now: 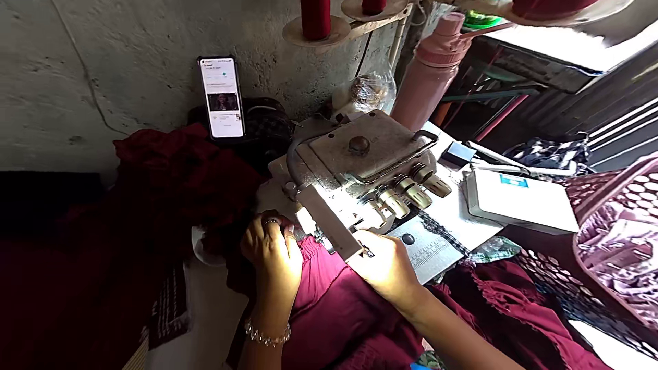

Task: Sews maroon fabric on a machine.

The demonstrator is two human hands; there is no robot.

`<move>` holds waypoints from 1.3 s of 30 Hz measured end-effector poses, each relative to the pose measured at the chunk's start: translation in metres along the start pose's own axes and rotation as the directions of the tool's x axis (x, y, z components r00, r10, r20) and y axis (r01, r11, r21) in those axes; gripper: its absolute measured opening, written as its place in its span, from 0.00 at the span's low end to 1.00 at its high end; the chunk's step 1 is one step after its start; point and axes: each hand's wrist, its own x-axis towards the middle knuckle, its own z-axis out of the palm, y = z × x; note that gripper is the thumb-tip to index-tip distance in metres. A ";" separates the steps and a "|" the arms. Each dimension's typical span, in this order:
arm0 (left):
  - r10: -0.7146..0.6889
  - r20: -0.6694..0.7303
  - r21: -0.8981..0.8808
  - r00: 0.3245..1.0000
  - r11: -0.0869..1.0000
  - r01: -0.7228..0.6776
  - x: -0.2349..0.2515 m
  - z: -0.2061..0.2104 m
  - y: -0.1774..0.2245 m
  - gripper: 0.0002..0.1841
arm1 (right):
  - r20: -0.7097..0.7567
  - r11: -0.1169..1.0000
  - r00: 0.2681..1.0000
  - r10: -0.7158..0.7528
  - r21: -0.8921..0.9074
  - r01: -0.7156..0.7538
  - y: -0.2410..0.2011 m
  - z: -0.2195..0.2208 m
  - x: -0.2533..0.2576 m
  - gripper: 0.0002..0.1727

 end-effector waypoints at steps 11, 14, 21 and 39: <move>-0.024 0.206 -0.391 0.978 0.915 0.105 -0.005 -0.012 -0.001 0.10 | 0.054 0.985 0.998 -0.027 0.170 0.018 0.006 -0.004 -0.001 0.09; 0.139 0.240 -0.195 0.961 0.976 -0.093 -0.001 -0.017 -0.002 0.09 | 0.058 0.981 0.998 -0.034 0.191 0.022 0.004 -0.006 0.000 0.08; 0.225 0.682 -0.231 0.696 0.969 -0.086 0.063 -0.033 -0.010 0.15 | 0.051 0.982 0.997 -0.052 0.182 0.042 0.005 -0.006 0.000 0.10; -0.012 0.319 -0.430 0.948 0.889 0.156 0.018 -0.026 -0.005 0.09 | 0.016 0.971 0.976 -0.217 0.107 0.214 -0.009 -0.032 -0.013 0.09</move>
